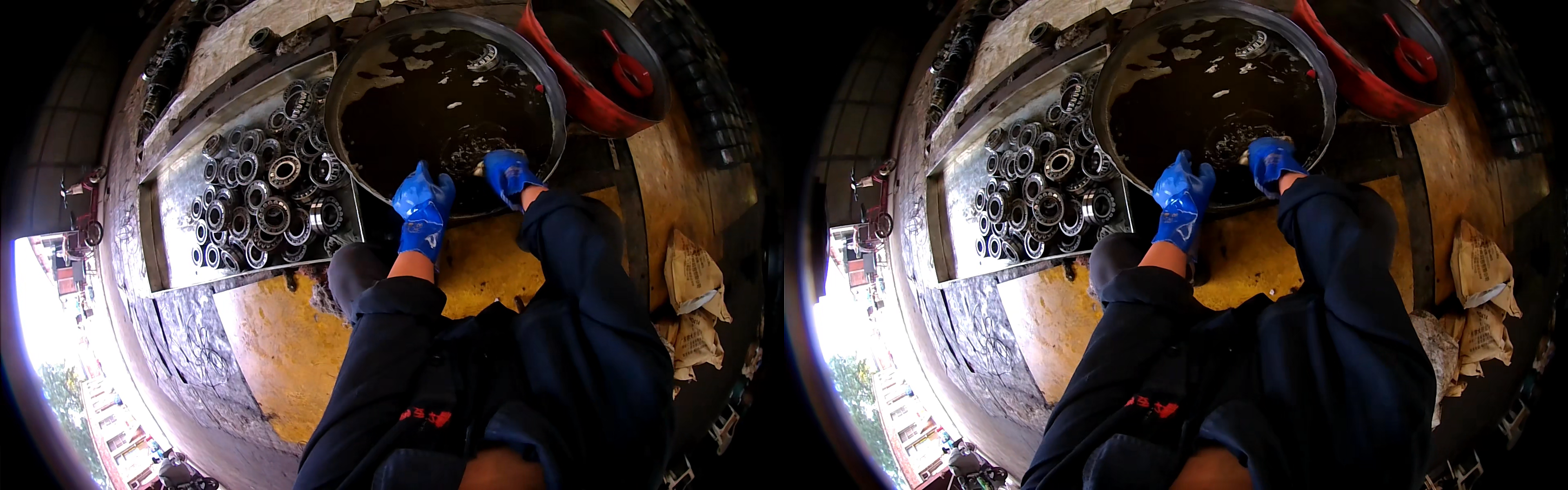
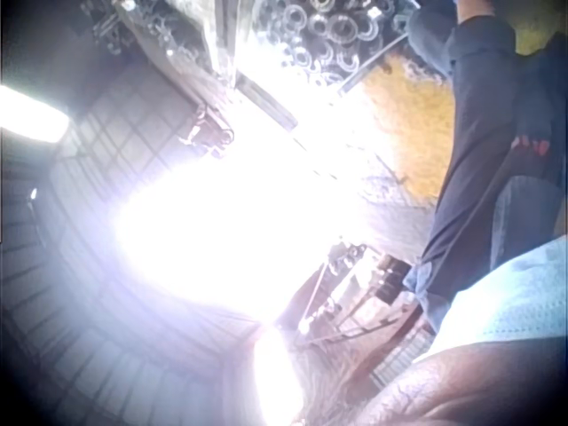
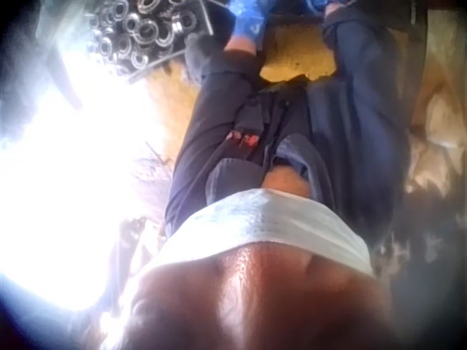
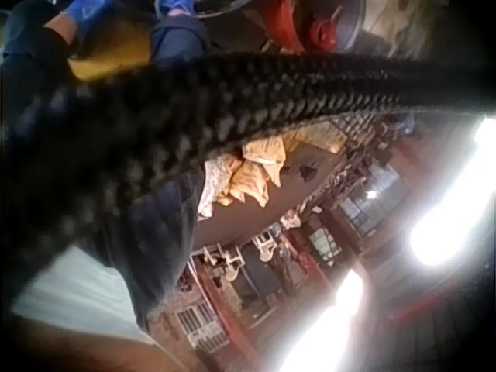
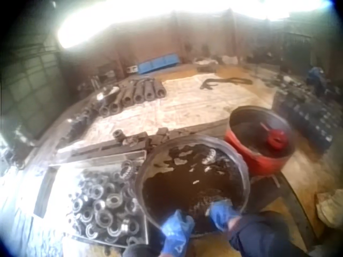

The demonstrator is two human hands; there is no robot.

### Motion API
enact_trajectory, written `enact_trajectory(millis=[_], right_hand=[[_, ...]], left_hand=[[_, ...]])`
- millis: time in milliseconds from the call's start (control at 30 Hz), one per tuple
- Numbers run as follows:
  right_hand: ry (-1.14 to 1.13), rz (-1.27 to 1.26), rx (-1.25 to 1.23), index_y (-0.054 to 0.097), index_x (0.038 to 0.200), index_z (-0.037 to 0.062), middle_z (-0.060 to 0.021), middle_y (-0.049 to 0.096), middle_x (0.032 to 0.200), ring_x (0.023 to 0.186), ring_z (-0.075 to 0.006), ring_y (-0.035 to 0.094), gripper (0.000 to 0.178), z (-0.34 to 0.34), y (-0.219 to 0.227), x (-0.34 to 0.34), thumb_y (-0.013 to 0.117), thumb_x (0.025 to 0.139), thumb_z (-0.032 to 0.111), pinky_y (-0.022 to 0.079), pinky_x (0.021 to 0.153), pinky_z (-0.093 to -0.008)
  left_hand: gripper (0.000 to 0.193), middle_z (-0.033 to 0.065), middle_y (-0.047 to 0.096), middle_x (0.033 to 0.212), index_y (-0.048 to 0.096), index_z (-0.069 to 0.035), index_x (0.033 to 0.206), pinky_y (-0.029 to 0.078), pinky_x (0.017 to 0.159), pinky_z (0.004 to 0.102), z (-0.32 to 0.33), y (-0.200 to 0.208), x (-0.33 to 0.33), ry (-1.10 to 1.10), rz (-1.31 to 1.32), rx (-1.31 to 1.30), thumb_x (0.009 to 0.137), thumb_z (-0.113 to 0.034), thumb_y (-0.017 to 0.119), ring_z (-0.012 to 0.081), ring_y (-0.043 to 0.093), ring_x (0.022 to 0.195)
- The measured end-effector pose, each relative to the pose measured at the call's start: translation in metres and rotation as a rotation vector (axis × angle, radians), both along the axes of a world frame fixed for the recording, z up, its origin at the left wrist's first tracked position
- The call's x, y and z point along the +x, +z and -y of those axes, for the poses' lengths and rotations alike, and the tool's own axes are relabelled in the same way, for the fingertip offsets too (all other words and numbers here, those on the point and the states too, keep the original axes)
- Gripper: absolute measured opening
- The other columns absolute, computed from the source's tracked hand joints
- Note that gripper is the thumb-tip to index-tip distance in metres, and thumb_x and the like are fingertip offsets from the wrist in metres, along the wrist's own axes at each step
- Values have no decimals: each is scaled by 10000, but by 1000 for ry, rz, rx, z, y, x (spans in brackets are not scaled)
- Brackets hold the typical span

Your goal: The person repeatedly picks up metal bearings from a tray, submerges them in a basin of dark liquid, and rubs them with gloved hands. After cleaning, the bearings are placed back into the tray. The process is repeated for several bearings throughout the clip.

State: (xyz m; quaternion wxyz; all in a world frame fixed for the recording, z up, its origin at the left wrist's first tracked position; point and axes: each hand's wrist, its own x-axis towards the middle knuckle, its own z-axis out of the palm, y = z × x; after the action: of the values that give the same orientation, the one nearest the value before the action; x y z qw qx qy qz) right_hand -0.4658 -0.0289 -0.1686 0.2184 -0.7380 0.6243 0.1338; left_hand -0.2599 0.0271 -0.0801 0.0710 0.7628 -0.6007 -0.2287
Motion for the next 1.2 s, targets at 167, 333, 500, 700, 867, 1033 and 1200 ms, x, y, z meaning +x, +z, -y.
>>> enact_trajectory(millis=[167, 333, 500, 700, 867, 1033, 1200], right_hand=[[-122, 180, -97, 771, 1073, 90, -187, 723, 1144, 1082, -393, 684, 322, -2, -31, -26, 633, 919, 336, 535, 915, -493], [400, -284, 22, 750, 1183, 173, -88, 723, 1241, 1134, -326, 688, 310, 22, -5, 35, 567, 975, 312, 521, 958, -476], [-37, 95, -26, 750, 1135, 103, -176, 723, 1161, 1083, -377, 686, 328, -3, -4, -8, 585, 957, 324, 534, 911, -478], [99, -57, 69, 756, 1120, 116, -184, 720, 1152, 1077, -363, 689, 314, 5, -7, -1, 578, 952, 313, 524, 930, -470], [334, -260, 85, 760, 1166, 172, -142, 717, 1221, 1108, -310, 698, 318, 8, 27, 33, 588, 965, 348, 520, 947, -460], [-253, 155, 34, 740, 1189, 125, -179, 696, 1232, 1128, -373, 665, 355, -11, 15, 3, 621, 941, 349, 521, 964, -443], [125, -167, 87, 713, 1242, 113, -153, 693, 1269, 1151, -329, 671, 367, 13, 2, 21, 590, 970, 327, 527, 946, -433]], left_hand=[[539, 169, 736, 1132, 651, -75, 1281, 558, 917, 441, -1, 2, -7, -52, -41, -99, 868, -420, 649, 335, 706, 1051], [516, 169, 742, 1107, 660, -66, 1260, 565, 900, 430, -3, -10, -2, -40, -44, -129, 870, -403, 653, 336, 713, 1027], [516, 168, 742, 1113, 655, -60, 1258, 561, 905, 434, -3, -11, 1, -28, -41, -120, 874, -405, 650, 336, 712, 1040], [530, 163, 741, 1131, 647, -57, 1277, 554, 922, 436, -2, -3, -3, -56, -36, -71, 878, -406, 642, 340, 703, 1071], [539, 164, 742, 1128, 644, -57, 1280, 550, 932, 433, -3, -5, 0, -38, -51, -72, 874, -411, 642, 340, 700, 1078], [542, 160, 743, 1125, 637, -59, 1289, 549, 934, 436, -3, -6, 2, -27, -48, -76, 876, -410, 639, 335, 700, 1080], [405, 177, 740, 949, 686, -42, 1114, 582, 779, 463, -5, -13, -3, -81, -57, -261, 849, -348, 661, 365, 722, 883]])
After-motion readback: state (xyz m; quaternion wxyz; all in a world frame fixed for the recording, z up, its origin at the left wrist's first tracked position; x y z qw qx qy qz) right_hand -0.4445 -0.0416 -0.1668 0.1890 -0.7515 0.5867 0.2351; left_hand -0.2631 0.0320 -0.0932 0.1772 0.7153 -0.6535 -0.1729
